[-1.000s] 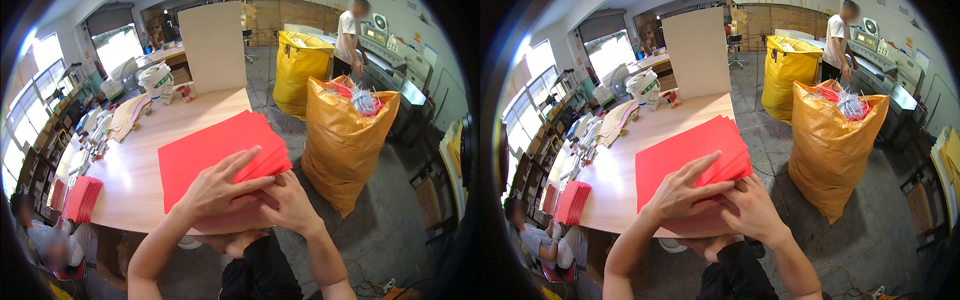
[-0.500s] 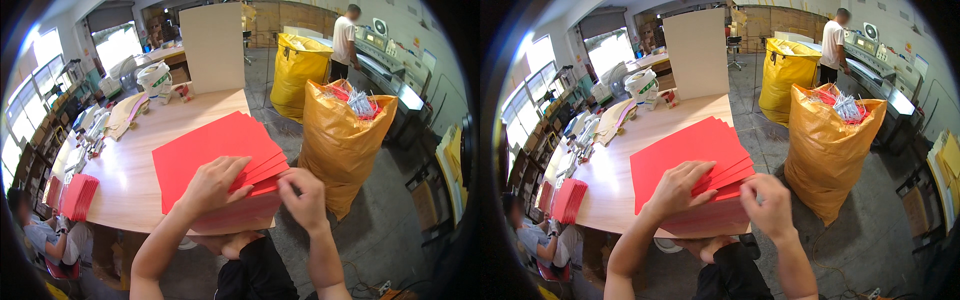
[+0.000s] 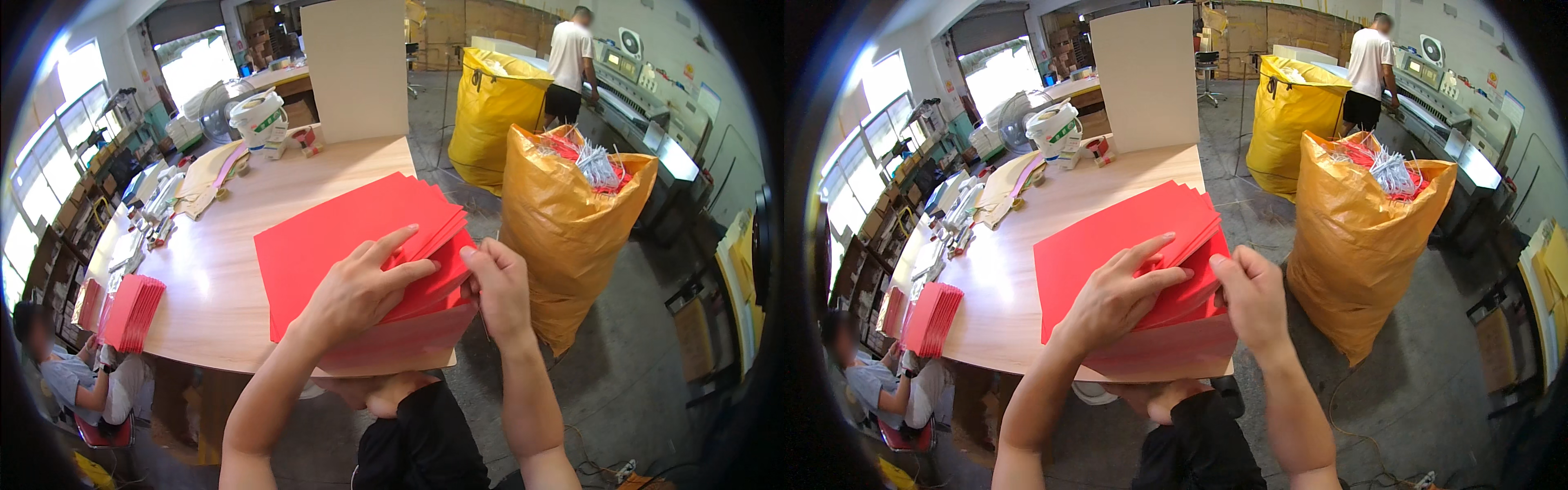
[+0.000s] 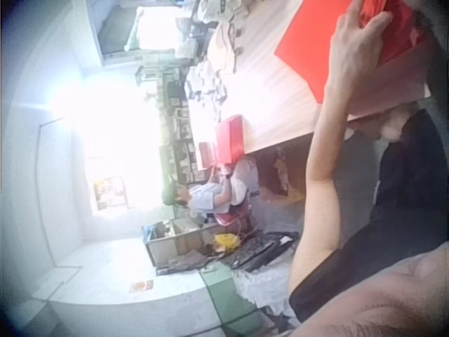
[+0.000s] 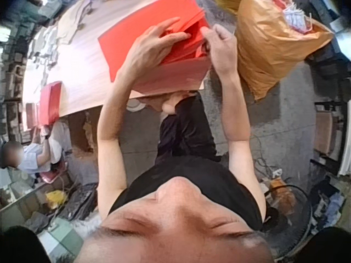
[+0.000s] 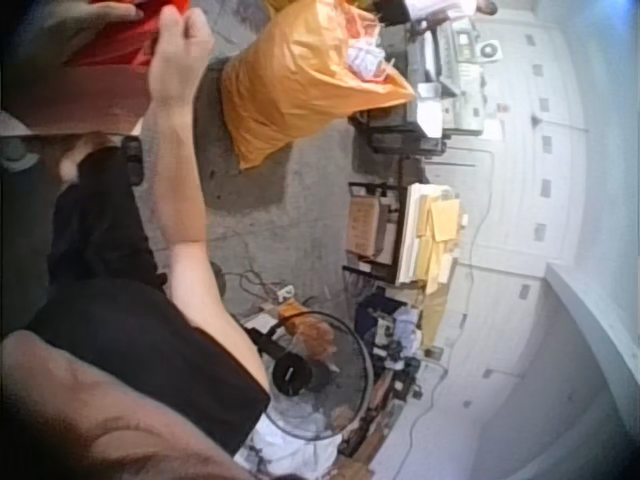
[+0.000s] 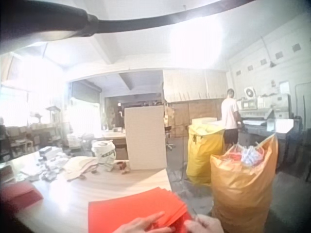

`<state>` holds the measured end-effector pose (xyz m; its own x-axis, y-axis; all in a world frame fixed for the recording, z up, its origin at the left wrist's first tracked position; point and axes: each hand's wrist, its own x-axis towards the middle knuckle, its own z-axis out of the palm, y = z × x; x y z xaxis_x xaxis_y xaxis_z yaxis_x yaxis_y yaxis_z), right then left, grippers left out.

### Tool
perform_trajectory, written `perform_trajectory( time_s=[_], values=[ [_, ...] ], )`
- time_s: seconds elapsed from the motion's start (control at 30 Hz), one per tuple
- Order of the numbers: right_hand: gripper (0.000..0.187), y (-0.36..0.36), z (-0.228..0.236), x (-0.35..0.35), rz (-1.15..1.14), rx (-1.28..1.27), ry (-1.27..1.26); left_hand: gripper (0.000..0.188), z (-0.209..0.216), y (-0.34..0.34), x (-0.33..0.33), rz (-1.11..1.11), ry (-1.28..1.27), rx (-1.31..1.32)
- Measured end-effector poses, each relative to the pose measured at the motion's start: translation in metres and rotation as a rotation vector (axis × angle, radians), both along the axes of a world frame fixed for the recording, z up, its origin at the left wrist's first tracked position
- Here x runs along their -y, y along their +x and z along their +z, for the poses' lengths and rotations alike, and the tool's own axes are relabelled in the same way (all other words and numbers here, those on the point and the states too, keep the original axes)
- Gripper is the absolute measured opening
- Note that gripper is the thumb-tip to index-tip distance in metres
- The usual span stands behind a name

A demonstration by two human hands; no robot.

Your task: The person counts a stack of red paper sheets by lifting small batches from one pile and moving them into a second pile on a wooden workbench.

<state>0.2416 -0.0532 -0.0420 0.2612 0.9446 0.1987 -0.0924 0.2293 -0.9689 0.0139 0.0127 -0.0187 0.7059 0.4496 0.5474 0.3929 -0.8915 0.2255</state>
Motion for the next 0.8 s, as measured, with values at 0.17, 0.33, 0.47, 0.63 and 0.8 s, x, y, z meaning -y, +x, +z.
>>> perform_trajectory(
  time_s=[0.17,0.33,0.47,0.63,0.8],
  values=[
    [0.041,-0.011,0.000,-0.003,-0.123,0.183,0.060,0.033,-0.001,-0.002,-0.002,-0.025,-0.075,0.065],
    [0.041,-0.005,0.008,-0.002,0.116,-0.353,-0.051,0.035,-0.005,-0.007,-0.004,-0.043,-0.126,0.087],
    [0.039,-0.007,0.011,0.000,0.134,-0.443,-0.063,0.047,-0.002,-0.005,-0.002,-0.043,-0.106,0.087],
    [0.040,-0.002,0.007,0.000,0.145,-0.370,-0.055,0.057,-0.001,-0.004,-0.003,-0.059,-0.151,0.106],
    [0.039,-0.002,0.009,0.002,0.135,-0.242,-0.047,0.055,-0.001,-0.007,-0.004,-0.073,-0.228,0.137]
  ],
)
